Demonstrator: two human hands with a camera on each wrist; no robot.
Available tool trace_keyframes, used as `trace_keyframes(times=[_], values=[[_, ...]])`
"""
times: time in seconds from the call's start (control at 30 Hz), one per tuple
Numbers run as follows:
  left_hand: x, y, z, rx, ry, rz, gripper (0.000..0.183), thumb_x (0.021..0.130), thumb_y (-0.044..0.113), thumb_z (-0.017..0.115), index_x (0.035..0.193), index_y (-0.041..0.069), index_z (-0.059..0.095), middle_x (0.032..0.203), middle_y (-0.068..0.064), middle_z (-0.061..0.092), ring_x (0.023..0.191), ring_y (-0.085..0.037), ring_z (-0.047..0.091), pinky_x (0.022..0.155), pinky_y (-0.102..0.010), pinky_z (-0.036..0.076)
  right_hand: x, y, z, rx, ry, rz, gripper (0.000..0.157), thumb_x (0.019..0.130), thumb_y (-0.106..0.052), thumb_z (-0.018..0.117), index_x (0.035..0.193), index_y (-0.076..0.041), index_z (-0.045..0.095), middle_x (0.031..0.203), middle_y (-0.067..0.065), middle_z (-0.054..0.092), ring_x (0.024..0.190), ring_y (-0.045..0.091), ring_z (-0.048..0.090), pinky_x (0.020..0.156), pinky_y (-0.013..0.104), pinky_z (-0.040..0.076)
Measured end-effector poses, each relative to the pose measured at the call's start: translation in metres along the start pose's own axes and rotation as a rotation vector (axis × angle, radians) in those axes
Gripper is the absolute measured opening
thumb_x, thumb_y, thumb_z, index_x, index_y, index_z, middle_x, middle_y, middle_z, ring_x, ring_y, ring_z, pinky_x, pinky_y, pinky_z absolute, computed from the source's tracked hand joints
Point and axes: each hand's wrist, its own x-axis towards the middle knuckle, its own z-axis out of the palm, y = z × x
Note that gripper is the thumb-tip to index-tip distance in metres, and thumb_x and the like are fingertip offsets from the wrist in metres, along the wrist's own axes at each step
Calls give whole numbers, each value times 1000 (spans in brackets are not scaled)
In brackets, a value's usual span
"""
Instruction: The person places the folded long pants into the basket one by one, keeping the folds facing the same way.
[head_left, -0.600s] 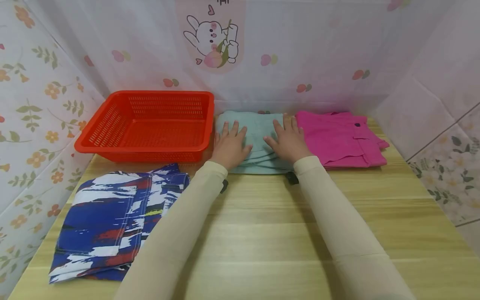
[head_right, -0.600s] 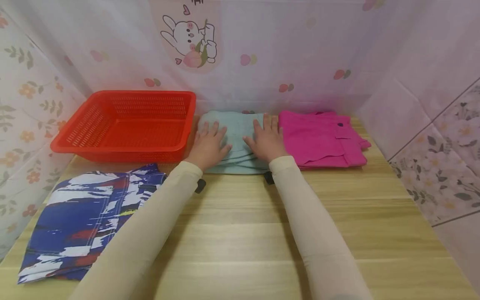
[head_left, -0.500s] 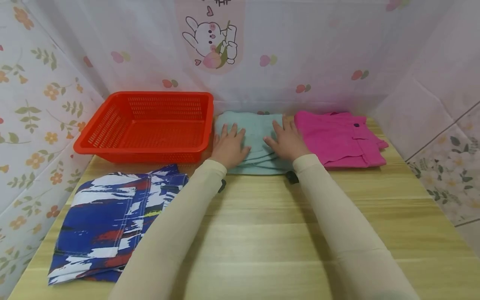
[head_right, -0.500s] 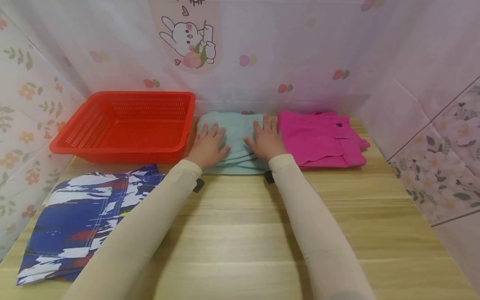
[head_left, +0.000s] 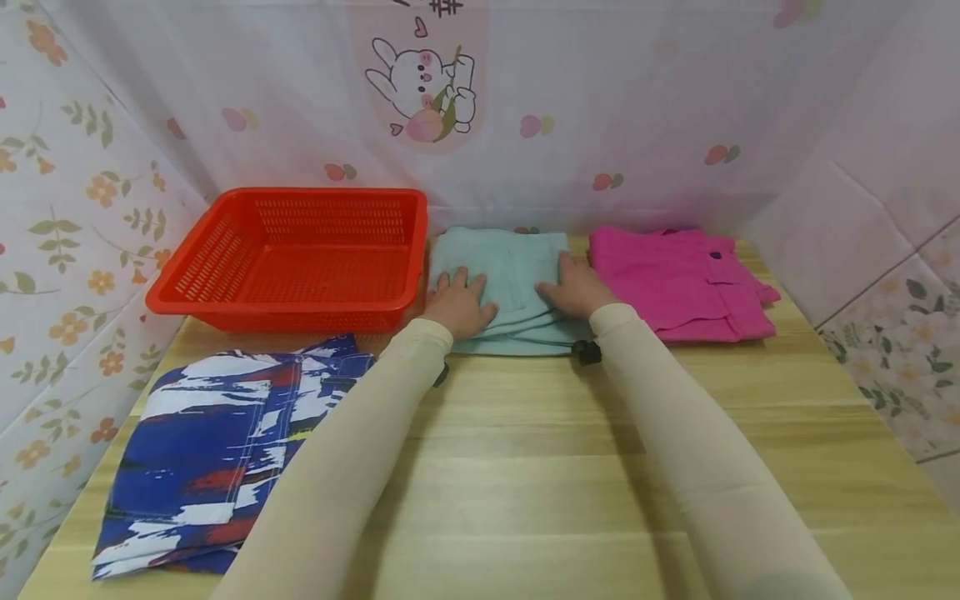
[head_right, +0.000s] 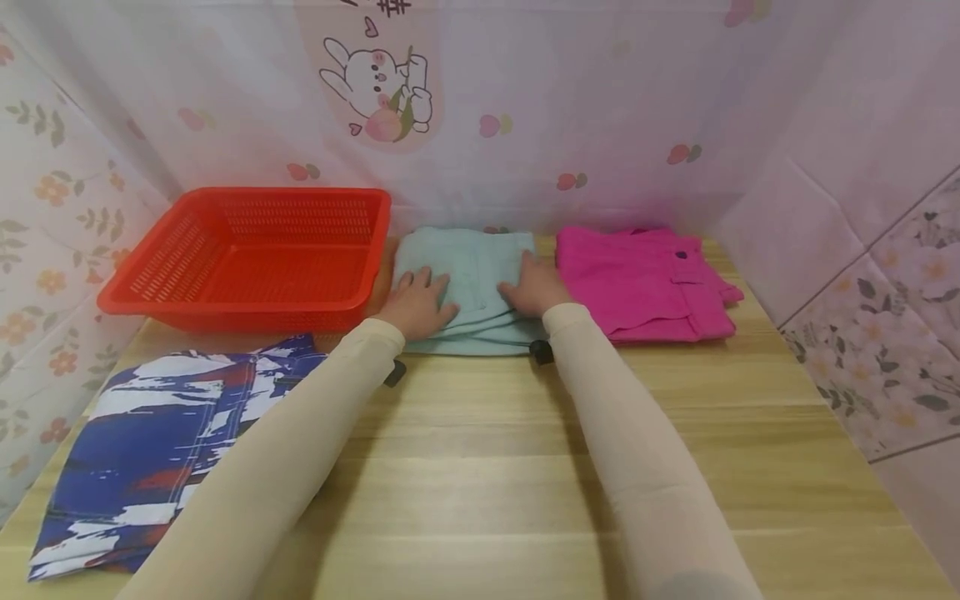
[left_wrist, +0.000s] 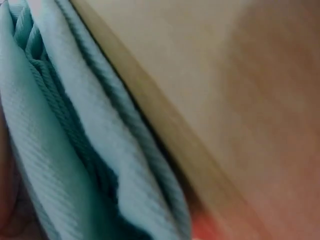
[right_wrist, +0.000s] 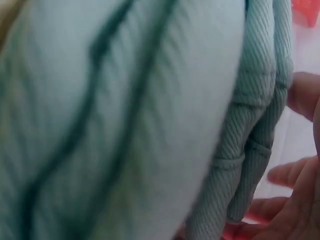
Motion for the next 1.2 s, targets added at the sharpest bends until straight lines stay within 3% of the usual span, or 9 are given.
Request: trace_keyframes(times=[0.1,0.23,0.37,0.5,0.63,0.9,1.2], values=[[1,0,2,9,-9,-6,65,92,52,37,146,18,24,149,-13,17,132,-39,16,101,-54,28,3,5,-1,73,-19,26,83,90,-43,48,143,8,9,146,26,19,134,37,22,108,47,21],[4,0,6,11,-17,-21,66,91,53,37,146,19,23,149,-12,16,132,-38,15,101,-53,28,4,13,-8,224,-64,122,85,89,-46,49,144,4,9,148,21,18,134,34,22,107,47,22],[2,2,6,19,-24,-21,66,92,53,36,147,18,22,148,-12,15,131,-38,15,101,-53,28,5,19,-12,363,-70,206,75,88,-42,51,141,3,24,141,18,31,124,31,33,101,47,31],[1,0,5,34,-21,-18,67,92,53,36,147,17,21,148,-12,15,131,-37,15,101,-52,28,6,17,-10,413,-86,252,67,88,-39,53,134,4,34,132,17,40,113,29,39,96,45,36],[-1,-1,4,34,-11,-11,67,92,53,36,147,17,22,148,-12,16,131,-37,15,102,-52,27,8,17,-7,442,-108,266,71,88,-38,53,137,7,29,136,19,36,117,29,37,100,44,33],[-6,1,0,11,-7,-8,66,92,52,39,146,17,24,148,-13,16,131,-37,16,102,-51,27,3,17,-10,512,-134,272,71,86,-40,57,137,4,32,135,18,36,117,30,37,99,42,35],[3,-4,5,8,3,-8,67,90,54,40,146,18,25,147,-12,18,130,-36,17,103,-51,26,4,14,-12,622,-158,305,62,89,-29,56,139,-3,31,137,14,35,120,29,34,102,43,32]])
